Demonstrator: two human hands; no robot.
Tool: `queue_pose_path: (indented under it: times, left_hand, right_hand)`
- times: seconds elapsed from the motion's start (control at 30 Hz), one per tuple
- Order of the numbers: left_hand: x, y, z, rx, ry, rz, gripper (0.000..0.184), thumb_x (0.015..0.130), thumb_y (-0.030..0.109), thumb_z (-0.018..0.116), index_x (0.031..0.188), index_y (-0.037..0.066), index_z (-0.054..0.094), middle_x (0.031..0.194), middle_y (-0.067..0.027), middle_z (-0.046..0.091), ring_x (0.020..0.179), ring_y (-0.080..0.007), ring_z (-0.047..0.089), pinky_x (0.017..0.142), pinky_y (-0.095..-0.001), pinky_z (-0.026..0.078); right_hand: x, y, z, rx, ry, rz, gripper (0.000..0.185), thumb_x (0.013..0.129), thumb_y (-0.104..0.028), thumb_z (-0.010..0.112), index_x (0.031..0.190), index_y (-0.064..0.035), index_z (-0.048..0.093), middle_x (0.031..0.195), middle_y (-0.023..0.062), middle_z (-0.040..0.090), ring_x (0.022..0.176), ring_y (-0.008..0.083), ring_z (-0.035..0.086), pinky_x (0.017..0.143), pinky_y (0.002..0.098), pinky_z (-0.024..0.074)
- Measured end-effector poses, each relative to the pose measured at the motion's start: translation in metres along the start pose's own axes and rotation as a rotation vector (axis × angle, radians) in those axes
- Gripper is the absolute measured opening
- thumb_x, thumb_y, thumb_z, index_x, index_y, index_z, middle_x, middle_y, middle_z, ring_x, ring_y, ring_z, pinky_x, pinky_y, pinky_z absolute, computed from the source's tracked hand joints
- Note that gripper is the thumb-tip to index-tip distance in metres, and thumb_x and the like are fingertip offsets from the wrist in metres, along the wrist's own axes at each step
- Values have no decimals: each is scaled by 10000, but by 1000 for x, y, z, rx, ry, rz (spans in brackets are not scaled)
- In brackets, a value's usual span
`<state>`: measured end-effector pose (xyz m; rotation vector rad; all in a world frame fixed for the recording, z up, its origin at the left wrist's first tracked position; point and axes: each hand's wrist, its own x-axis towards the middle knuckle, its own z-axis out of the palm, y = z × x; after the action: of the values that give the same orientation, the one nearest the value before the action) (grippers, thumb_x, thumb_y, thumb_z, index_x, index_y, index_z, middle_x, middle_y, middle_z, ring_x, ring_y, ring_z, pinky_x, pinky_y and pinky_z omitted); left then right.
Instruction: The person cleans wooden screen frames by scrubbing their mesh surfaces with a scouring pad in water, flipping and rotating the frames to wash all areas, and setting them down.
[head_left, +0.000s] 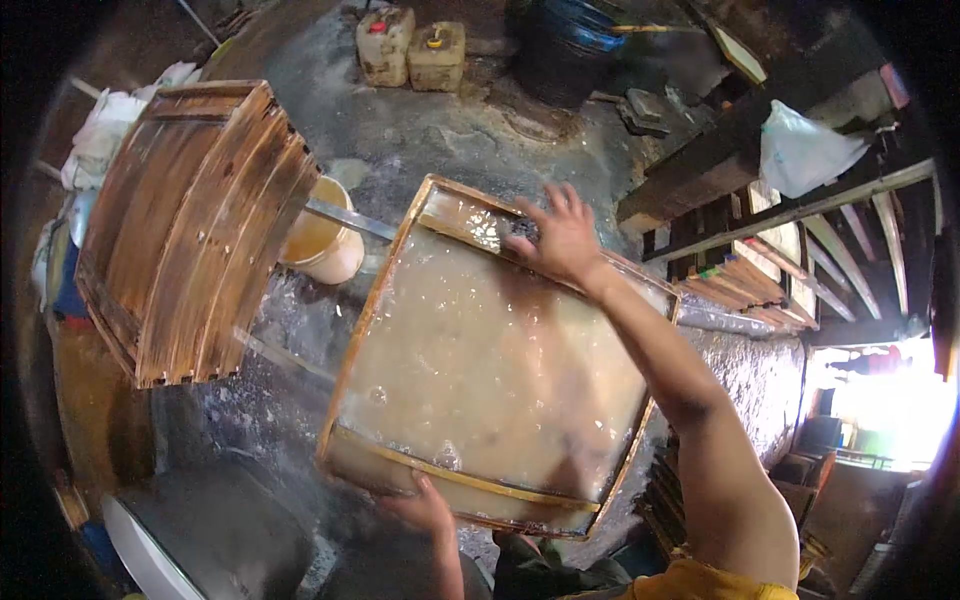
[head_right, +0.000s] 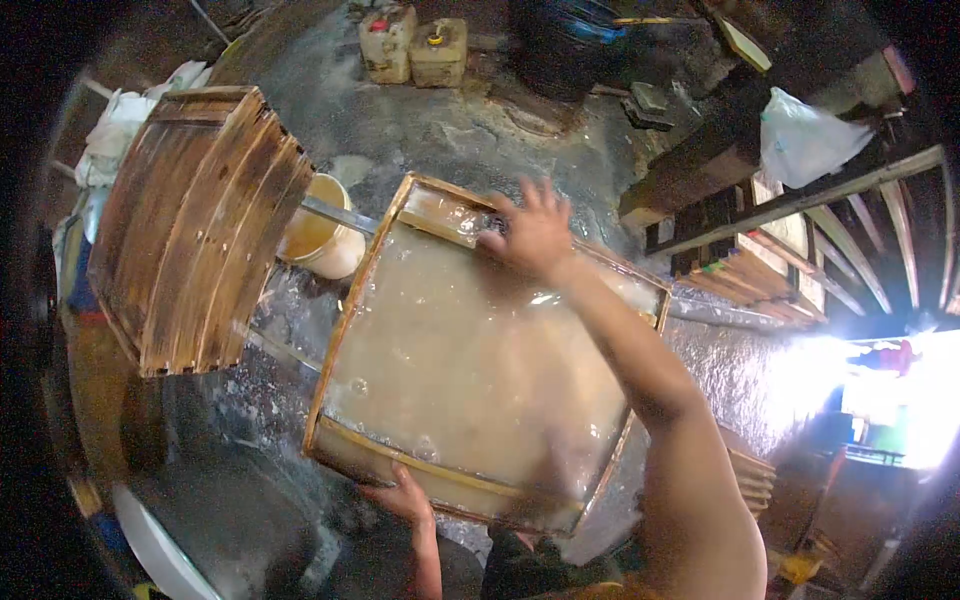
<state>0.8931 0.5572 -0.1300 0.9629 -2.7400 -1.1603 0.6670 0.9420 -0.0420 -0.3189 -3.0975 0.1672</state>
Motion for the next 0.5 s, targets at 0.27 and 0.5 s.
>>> queue_pose_path:
  times: [0.27, 0.5]
  left_hand:
    - [1, 10, -4, -195, -44, -58, 878, 867, 85, 660, 1478, -120, 64, 1464, -331, 298, 1352, -403, 364, 1141, -478, 284]
    - [1, -3, 4, -194, -6, -16, 877, 870, 69, 655, 1488, -103, 58, 1467, -320, 290, 1353, -394, 361, 1140, -475, 286]
  right_hand:
    - [-9, 12, 2, 128, -154, 76, 561, 820, -255, 703, 1339, -148, 517, 1301, 243, 488, 1167, 457, 480, 1008, 522, 427]
    - [67, -35, 46, 23, -33, -114, 539, 833, -264, 691, 1339, -193, 519, 1301, 179, 476, 1126, 412, 494, 944, 544, 473]
